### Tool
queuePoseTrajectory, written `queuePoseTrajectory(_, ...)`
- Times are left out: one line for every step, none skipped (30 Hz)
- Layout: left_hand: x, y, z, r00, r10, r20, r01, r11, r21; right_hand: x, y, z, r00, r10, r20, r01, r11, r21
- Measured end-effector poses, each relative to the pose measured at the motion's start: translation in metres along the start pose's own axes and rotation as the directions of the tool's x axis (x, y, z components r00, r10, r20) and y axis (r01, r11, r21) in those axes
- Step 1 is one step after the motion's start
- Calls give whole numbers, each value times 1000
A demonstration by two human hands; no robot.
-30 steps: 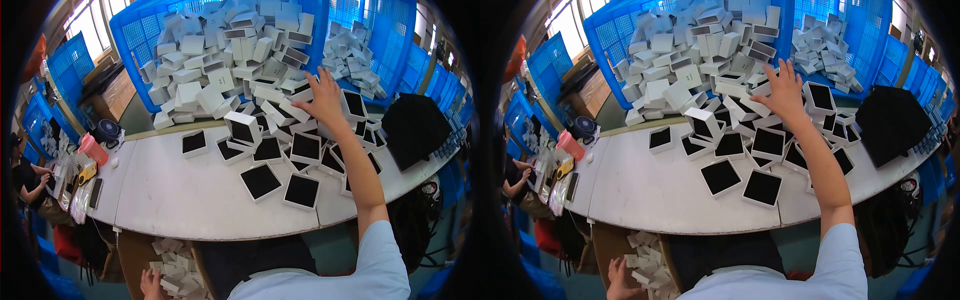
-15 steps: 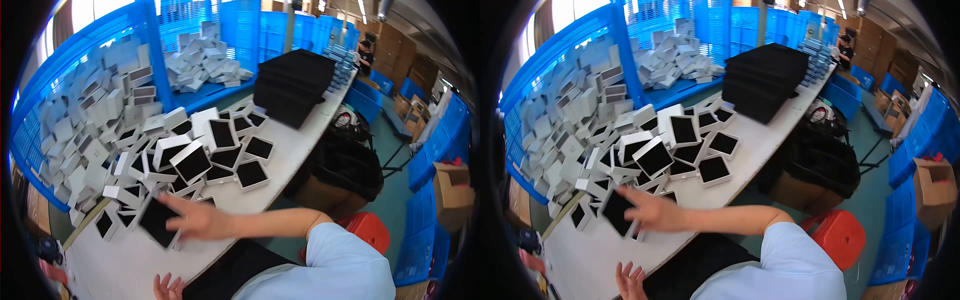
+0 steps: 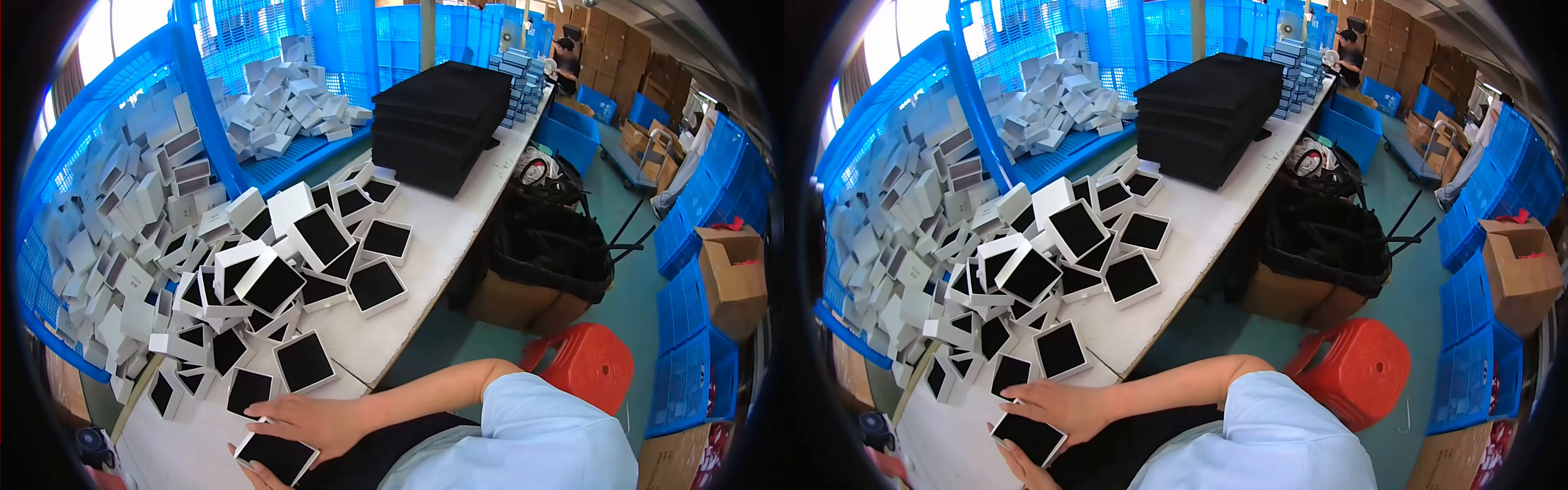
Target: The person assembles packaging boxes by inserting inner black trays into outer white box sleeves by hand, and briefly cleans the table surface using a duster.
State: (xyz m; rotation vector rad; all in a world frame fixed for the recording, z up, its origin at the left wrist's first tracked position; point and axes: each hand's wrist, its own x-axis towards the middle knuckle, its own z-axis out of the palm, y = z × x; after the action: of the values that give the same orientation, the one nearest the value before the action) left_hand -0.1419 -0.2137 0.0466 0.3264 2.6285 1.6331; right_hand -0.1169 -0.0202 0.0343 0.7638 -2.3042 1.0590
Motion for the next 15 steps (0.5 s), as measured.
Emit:
queuePoseTrajectory(1, -2, 0, 999, 42, 6, -42, 997, 58, -1, -5, 1, 998, 48, 40, -50, 998, 46)
queuePoseTrajectory(0, -5, -1, 997, 76, 7, -77, 990, 118, -3, -10, 2, 995, 95, 41, -99, 990, 100)
queuePoseTrajectory(-1, -8, 0, 998, 58, -15, -56, 990, 130, -6, -14, 1, 995, 83, 54, -89, 988, 125)
queuePoseTrajectory(-2, -5, 2, 997, 3, 72, 17, 961, -274, -8, -18, -1, 981, 194, -16, -190, 974, 126)
queuePoseTrajectory(-6, -2, 1, 991, -15, 131, 95, 772, -628, -8, -23, -3, 955, 291, -63, -279, 948, 150)
queuePoseTrajectory(-11, 0, -1, 983, -39, 181, 147, 760, -634, -9, -26, -7, 948, 304, -93, -291, 948, 133)
queuePoseTrajectory(-14, 2, -3, 973, -60, 222, 192, 743, -642, -11, -26, -11, 942, 312, -121, -298, 947, 117)
queuePoseTrajectory(-14, 1, -3, 972, -7, 233, 137, 826, -547, -13, -25, -9, 946, 285, -152, -270, 956, 112)
queuePoseTrajectory(-11, 2, -6, 963, 41, 267, 83, 896, -437, -15, -22, -6, 945, 262, -195, -247, 964, 101)
queuePoseTrajectory(-10, 10, -7, 963, 63, 262, 75, 872, -485, -14, -20, -5, 944, 263, -201, -245, 963, 110)
queuePoseTrajectory(-8, 19, -6, 960, 92, 265, 67, 842, -535, -13, -20, -7, 940, 270, -209, -252, 961, 110)
queuePoseTrajectory(-6, 29, -8, 955, 71, 286, 125, 782, -611, -12, -19, -7, 942, 254, -221, -235, 966, 109)
queuePoseTrajectory(-5, 28, -8, 967, 51, 250, 116, 784, -609, -10, -18, -5, 952, 237, -196, -213, 968, 134)
queuePoseTrajectory(-3, 24, -6, 964, 23, 266, 146, 789, -596, -10, -17, -3, 957, 191, -221, -172, 980, 102)
queuePoseTrajectory(-1, 20, -4, 959, -3, 284, 175, 793, -584, -9, -16, -1, 958, 145, -248, -132, 989, 68)
